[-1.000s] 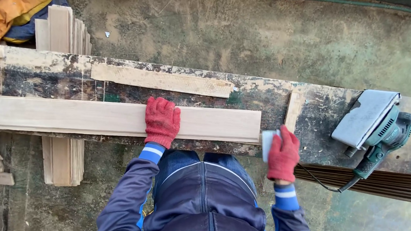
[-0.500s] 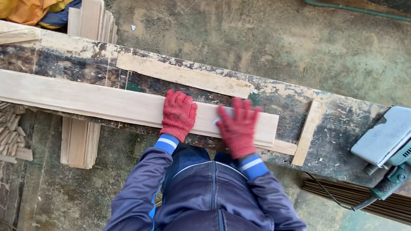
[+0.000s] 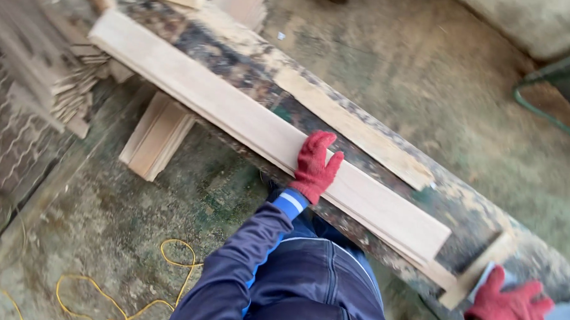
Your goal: Sanding a piece of wood using a power sander and manual sandpaper.
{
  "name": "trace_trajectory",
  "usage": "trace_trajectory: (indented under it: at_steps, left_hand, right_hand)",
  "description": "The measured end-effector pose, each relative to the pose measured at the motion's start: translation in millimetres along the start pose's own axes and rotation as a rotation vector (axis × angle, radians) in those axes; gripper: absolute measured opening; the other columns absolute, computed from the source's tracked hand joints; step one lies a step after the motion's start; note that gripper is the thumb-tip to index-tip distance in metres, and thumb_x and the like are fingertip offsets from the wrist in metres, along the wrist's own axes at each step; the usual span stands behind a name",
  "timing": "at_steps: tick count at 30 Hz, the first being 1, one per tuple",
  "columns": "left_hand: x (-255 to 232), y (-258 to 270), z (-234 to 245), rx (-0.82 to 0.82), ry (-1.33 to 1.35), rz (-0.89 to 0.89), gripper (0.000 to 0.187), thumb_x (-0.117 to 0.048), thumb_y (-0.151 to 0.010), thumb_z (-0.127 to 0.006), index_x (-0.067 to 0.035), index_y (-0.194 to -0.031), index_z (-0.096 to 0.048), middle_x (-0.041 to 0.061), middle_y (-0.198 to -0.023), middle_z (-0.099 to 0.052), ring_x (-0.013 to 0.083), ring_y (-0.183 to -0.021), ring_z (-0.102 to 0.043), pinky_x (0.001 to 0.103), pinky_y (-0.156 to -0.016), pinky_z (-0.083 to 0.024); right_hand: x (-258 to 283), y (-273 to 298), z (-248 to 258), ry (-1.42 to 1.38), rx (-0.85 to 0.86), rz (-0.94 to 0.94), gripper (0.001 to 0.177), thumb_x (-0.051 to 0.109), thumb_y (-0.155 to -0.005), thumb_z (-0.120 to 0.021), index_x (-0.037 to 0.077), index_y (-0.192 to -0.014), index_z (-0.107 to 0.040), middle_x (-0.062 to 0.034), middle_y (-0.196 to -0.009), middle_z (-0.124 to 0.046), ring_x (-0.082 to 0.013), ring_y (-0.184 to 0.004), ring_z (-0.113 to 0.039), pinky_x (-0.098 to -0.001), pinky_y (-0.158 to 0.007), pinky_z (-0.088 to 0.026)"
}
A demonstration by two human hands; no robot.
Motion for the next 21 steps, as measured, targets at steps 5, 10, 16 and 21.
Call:
trace_trajectory:
  at_steps: [5, 10, 16, 21]
  left_hand:
    - [22.6, 15.5, 56.9, -0.340, 0.555, 0.854, 0.050, -0.014, -0.092, -0.069, -0.004, -0.138, -0.053, 0.016, -0.138, -0.058, 0.0288, -0.126, -0.059, 0.040, -0.109, -0.051]
    - [94.1, 35.5, 109.1, -0.615, 0.688, 0.999, 0.025, -0.006, -0.089, -0.063, -0.003, -0.107, -0.046, 0.006, -0.096, -0.052, 0.0158, -0.083, -0.051, 0.028, -0.075, -0.046]
    - [201.8, 10.3, 203.7, -0.789, 0.714, 1.129, 0.068, -0.021, -0.087, -0.067, 0.000, -0.146, -0.041, 0.019, -0.149, -0.050, 0.0294, -0.129, -0.053, 0.037, -0.106, -0.046]
    - [279.2, -88.1, 349.3, -0.592, 0.400, 1.051, 0.077, -0.025, -0.087, -0.062, 0.002, -0.153, -0.036, 0.021, -0.162, -0.037, 0.0339, -0.149, -0.038, 0.039, -0.120, -0.035]
  right_hand:
    - [34.3, 21.8, 0.6, 0.064, -0.174, 0.224, 0.049, 0.035, -0.105, -0.086, -0.001, -0.137, -0.075, -0.0195, -0.137, -0.066, -0.0350, -0.110, -0.065, -0.0419, -0.082, -0.058]
    - [189.9, 66.4, -24.6, -0.435, 0.222, 0.560, 0.046, 0.031, -0.087, -0.082, 0.005, -0.124, -0.075, -0.0105, -0.113, -0.073, -0.0248, -0.094, -0.066, -0.0362, -0.081, -0.054]
    - [323.0, 156.7, -23.0, -1.099, 1.213, -0.216, 0.037, 0.019, -0.102, -0.058, -0.010, -0.122, -0.070, -0.0272, -0.102, -0.072, -0.0366, -0.085, -0.065, -0.0475, -0.076, -0.054]
    - [355.2, 185.6, -105.2, -1.368, 1.270, -0.366, 0.055, 0.033, -0.111, -0.045, -0.017, -0.131, -0.056, -0.0323, -0.103, -0.064, -0.0471, -0.092, -0.063, -0.0609, -0.081, -0.052]
Point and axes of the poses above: each hand's wrist, its own y-axis away from the middle knuckle, its own z-axis out of the back of the hand, x = y × z, the point moved 3 cm from there along -y, towards the middle knuckle
